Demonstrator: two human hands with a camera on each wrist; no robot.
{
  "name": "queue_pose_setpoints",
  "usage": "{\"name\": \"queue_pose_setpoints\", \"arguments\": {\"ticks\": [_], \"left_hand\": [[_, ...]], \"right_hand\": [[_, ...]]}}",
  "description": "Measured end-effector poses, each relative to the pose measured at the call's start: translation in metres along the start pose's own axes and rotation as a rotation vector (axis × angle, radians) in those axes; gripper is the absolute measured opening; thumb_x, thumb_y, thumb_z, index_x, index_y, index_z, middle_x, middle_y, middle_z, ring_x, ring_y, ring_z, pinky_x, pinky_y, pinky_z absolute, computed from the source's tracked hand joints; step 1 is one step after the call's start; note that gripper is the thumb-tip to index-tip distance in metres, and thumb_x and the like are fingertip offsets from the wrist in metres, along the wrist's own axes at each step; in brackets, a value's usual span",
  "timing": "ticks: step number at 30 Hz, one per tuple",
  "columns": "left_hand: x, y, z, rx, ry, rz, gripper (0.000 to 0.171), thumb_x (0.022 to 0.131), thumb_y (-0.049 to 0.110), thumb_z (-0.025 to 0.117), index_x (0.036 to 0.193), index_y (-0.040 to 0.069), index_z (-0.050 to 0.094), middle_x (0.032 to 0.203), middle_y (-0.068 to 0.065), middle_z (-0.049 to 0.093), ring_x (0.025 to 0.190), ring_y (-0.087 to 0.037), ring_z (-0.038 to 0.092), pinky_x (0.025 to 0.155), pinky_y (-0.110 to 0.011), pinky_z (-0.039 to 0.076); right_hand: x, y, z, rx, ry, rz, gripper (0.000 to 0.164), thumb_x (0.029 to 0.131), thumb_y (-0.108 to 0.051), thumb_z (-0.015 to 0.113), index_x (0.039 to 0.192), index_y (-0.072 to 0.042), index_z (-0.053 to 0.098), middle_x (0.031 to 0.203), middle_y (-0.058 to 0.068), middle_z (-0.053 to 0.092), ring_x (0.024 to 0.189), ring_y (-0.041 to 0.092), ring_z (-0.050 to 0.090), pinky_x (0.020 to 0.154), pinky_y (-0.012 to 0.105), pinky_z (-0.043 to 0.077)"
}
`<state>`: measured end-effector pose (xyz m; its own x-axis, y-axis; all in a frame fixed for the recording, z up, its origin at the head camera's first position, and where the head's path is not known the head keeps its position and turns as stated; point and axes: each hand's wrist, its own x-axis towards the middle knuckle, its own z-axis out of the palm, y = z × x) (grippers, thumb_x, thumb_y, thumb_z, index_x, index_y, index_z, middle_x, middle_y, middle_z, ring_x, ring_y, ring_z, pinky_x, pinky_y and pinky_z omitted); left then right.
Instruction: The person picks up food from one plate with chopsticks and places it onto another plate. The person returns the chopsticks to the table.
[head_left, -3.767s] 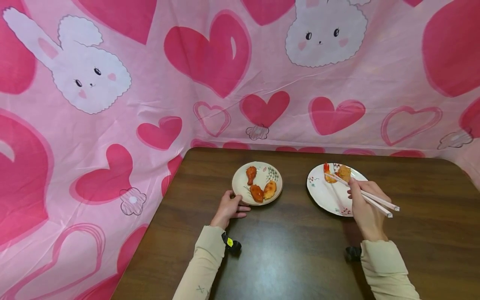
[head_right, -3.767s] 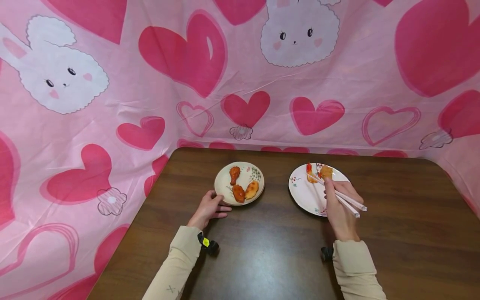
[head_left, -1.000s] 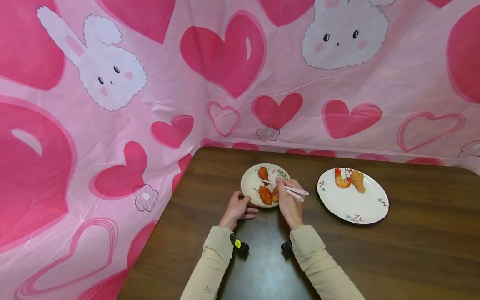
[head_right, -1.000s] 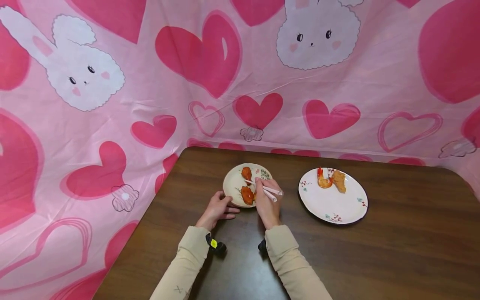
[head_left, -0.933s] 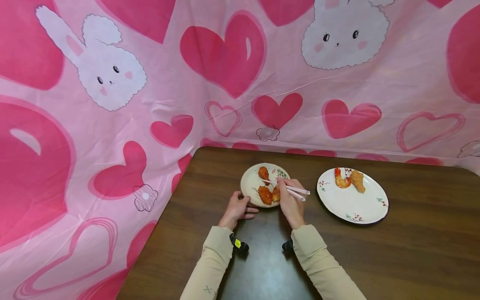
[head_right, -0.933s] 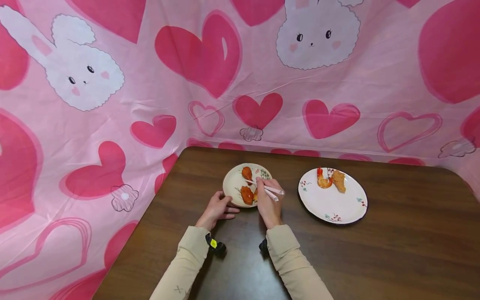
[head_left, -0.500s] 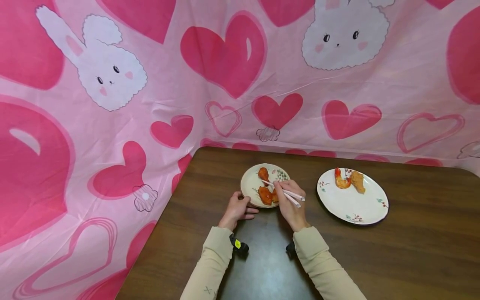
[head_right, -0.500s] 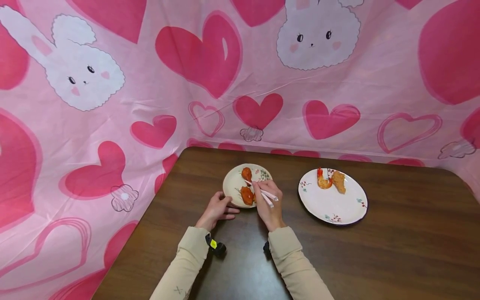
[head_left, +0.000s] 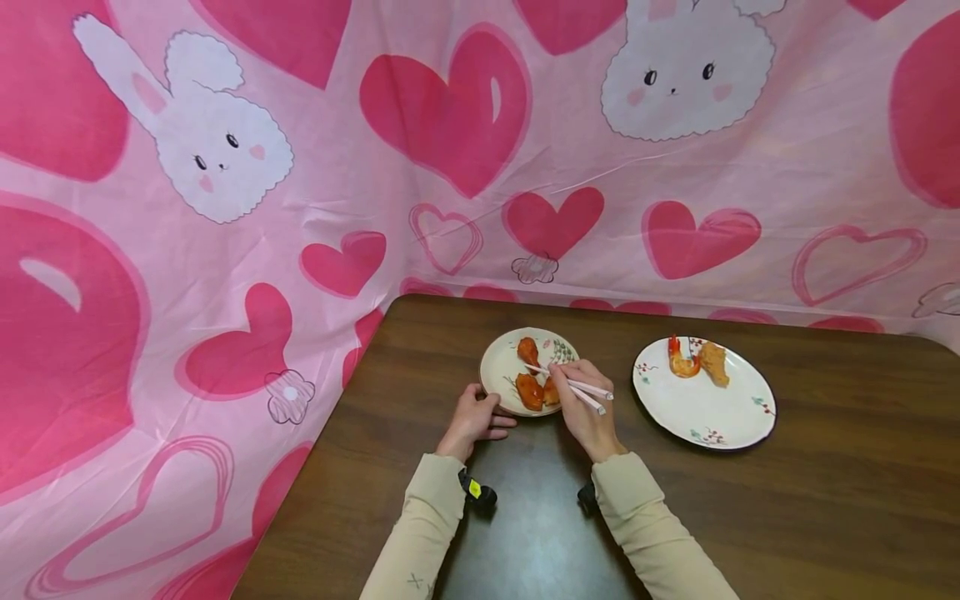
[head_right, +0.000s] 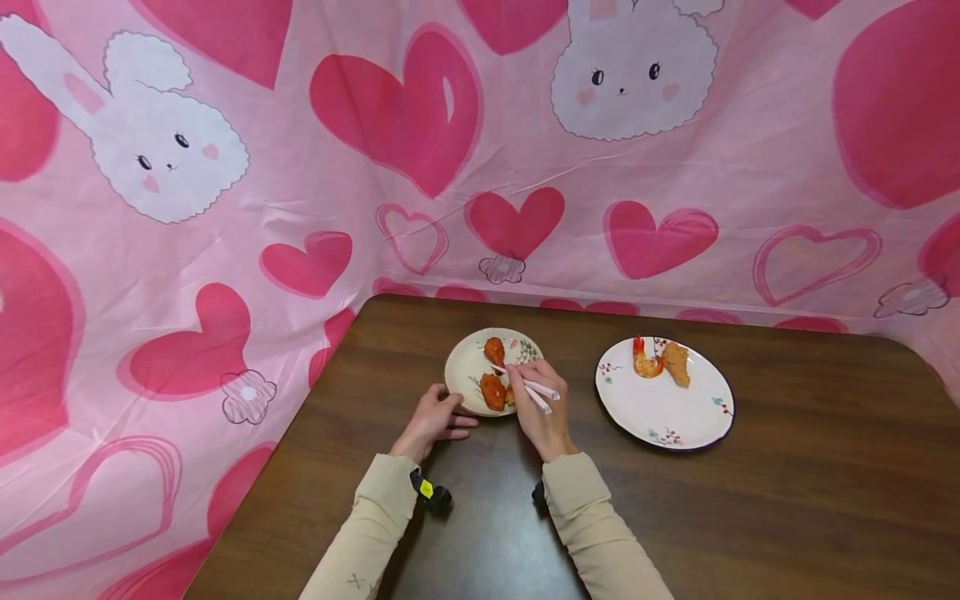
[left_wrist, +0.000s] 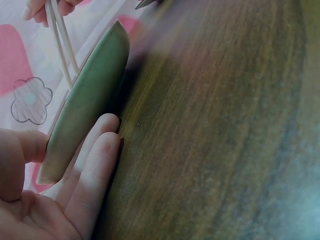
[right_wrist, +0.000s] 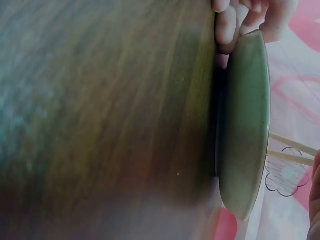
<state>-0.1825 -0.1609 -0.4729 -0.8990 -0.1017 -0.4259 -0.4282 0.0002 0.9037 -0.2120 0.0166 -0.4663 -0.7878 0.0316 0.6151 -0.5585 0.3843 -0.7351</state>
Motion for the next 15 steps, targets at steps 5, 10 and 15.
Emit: {"name": "queue_pose_setpoints", "arguments": {"ticks": [5, 10, 15], "left_hand": [[-0.004, 0.005, -0.001, 0.001, -0.020, -0.016, 0.040, 0.091, 0.016, 0.041, 0.128, 0.002, 0.031, 0.096, -0.019, 0.065, 0.084, -0.030, 0.066, 0.069, -0.040, 0.055], [0.012, -0.009, -0.002, -0.018, -0.007, -0.012, 0.039, 0.091, 0.017, 0.043, 0.126, 0.006, 0.032, 0.091, -0.015, 0.066, 0.078, -0.027, 0.067, 0.062, -0.036, 0.056], [0.014, -0.011, -0.001, -0.007, 0.009, -0.004, 0.039, 0.091, 0.019, 0.043, 0.127, 0.007, 0.032, 0.091, -0.014, 0.066, 0.075, -0.024, 0.068, 0.060, -0.034, 0.056]], "right_hand": [[-0.002, 0.001, -0.001, 0.008, -0.001, -0.034, 0.014, 0.082, -0.018, 0.064, 0.076, -0.008, 0.072, 0.075, 0.002, 0.062, 0.064, 0.010, 0.055, 0.053, 0.009, 0.042], [-0.005, 0.003, -0.002, 0.044, -0.007, -0.072, 0.011, 0.080, -0.014, 0.066, 0.081, -0.005, 0.072, 0.075, 0.003, 0.061, 0.061, 0.008, 0.052, 0.050, 0.009, 0.040], [-0.005, 0.005, -0.003, 0.070, -0.008, -0.080, 0.011, 0.079, -0.012, 0.066, 0.084, -0.004, 0.072, 0.075, 0.002, 0.062, 0.060, 0.006, 0.051, 0.048, 0.009, 0.039]]}}
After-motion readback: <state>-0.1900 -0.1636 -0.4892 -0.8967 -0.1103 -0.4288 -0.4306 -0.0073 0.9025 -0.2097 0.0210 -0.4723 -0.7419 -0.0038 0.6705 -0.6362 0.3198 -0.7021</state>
